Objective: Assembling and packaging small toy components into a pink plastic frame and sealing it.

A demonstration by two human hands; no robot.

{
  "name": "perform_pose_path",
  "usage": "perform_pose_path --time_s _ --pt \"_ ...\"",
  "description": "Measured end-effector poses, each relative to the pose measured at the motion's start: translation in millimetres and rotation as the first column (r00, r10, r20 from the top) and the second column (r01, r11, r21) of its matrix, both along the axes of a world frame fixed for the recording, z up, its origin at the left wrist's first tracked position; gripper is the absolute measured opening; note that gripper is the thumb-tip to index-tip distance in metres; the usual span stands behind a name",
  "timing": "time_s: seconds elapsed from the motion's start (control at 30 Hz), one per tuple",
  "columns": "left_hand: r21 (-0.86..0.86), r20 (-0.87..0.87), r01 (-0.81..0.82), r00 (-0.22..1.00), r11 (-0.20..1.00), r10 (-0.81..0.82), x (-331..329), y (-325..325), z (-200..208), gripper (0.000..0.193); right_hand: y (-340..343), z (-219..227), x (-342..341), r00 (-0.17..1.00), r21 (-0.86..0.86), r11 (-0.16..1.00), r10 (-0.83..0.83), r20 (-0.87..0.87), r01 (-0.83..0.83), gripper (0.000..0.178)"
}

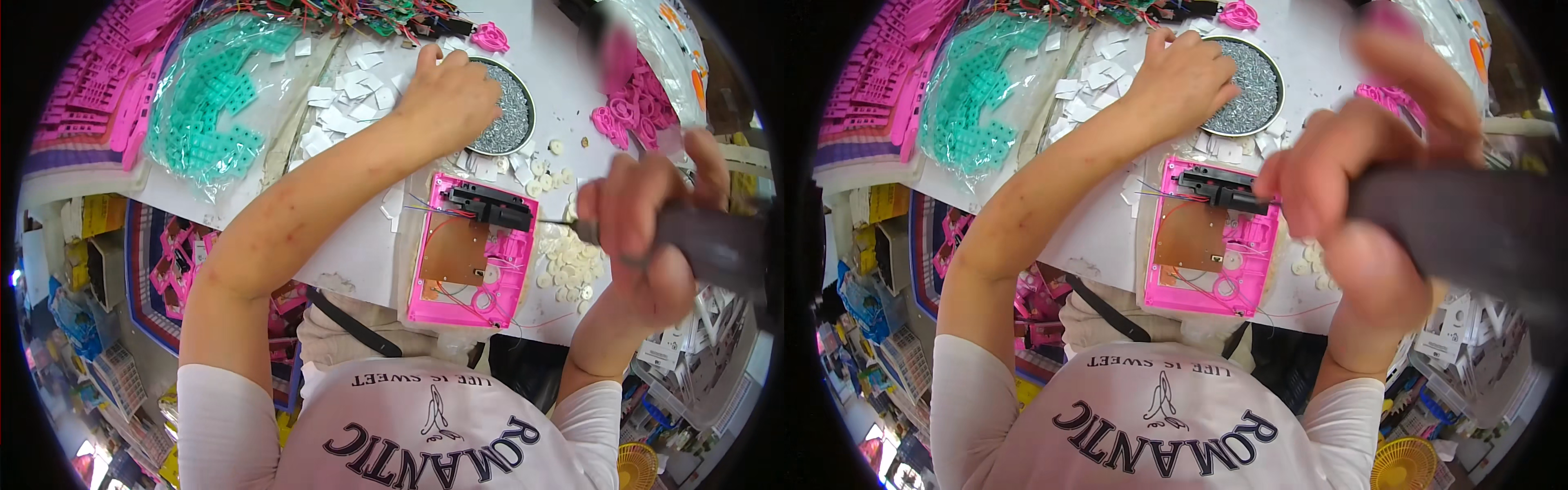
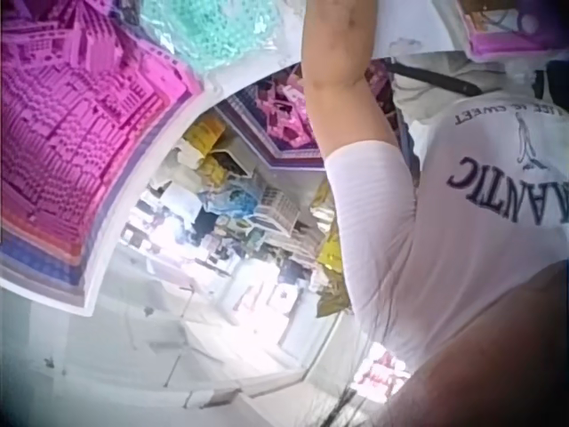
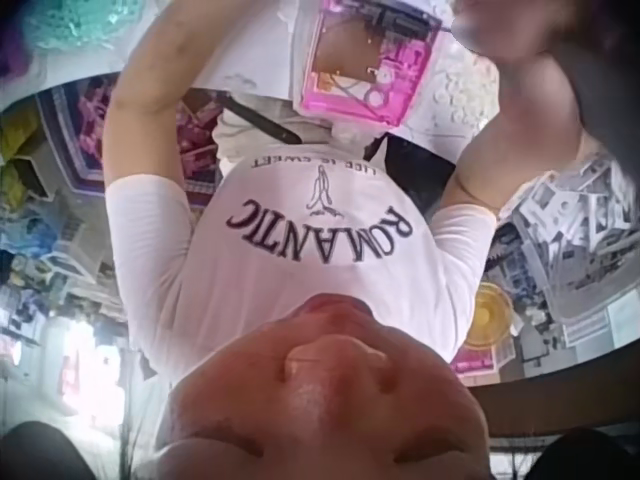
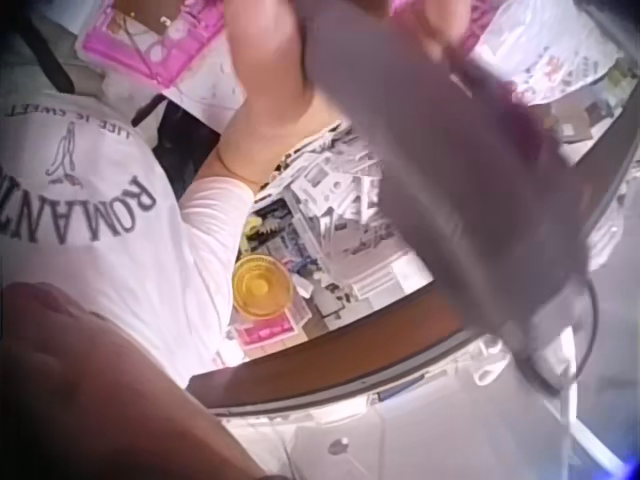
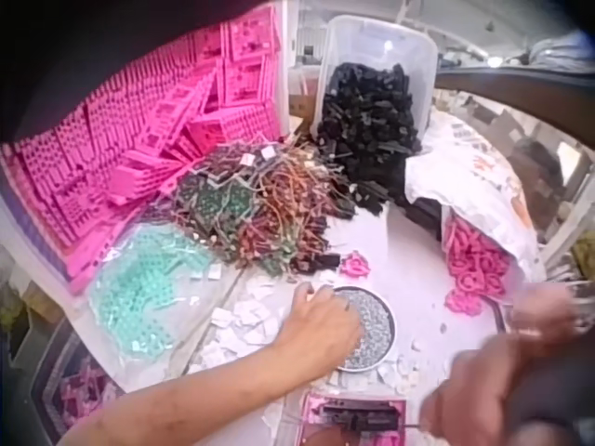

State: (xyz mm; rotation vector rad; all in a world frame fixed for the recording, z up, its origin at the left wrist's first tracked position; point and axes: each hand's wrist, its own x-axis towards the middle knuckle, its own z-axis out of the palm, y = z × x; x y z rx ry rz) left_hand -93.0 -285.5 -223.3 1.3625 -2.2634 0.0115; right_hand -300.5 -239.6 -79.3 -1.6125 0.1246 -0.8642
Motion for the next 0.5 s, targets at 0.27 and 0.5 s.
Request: perform_pose_path --time_s 0.27,0.5 --pt "0.607 -0.382 0.286 0.923 0.742 -0.044 11.7 34.3 56.7 0.016 15.1 -12.1 8.3 0.860 0.073 0.857 -0.505 -0.077 0.510 0.082" --pt "0.030 -0.253 0.355 0.907 0.934 -0.337 -6.4 116.2 47.5 0.015 45.6 -27.5 -8.1 0.938 0.197 0.950 -0.281 0.204 0.242 0.068"
